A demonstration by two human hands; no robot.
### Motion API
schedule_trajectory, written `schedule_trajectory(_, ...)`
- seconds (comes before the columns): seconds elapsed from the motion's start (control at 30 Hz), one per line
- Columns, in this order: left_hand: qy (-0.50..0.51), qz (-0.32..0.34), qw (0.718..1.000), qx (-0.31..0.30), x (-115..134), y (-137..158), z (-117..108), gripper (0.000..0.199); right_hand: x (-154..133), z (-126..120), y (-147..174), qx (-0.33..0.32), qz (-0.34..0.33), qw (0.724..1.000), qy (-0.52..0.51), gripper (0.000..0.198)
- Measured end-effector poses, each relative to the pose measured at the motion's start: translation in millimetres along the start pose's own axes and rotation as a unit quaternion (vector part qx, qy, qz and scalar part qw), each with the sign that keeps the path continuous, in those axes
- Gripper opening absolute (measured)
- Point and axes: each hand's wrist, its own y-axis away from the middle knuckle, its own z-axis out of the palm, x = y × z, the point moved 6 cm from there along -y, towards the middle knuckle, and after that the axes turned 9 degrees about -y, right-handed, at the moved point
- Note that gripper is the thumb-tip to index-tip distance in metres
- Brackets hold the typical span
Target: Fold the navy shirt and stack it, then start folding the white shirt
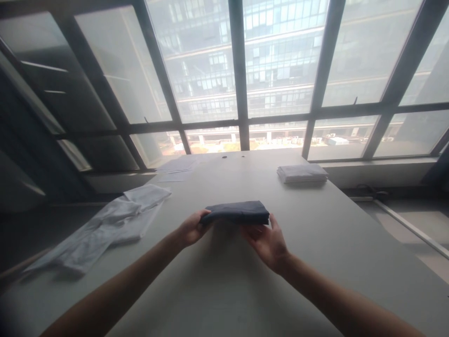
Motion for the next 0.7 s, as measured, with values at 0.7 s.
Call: schedule_trajectory(0.7,-0.086,0.145,0.986,0.018,-18.3,13.7,107.1,0.094,-59.2,-51.7,-9.2,0.215,-0.129,0.968,-0.005,0.025)
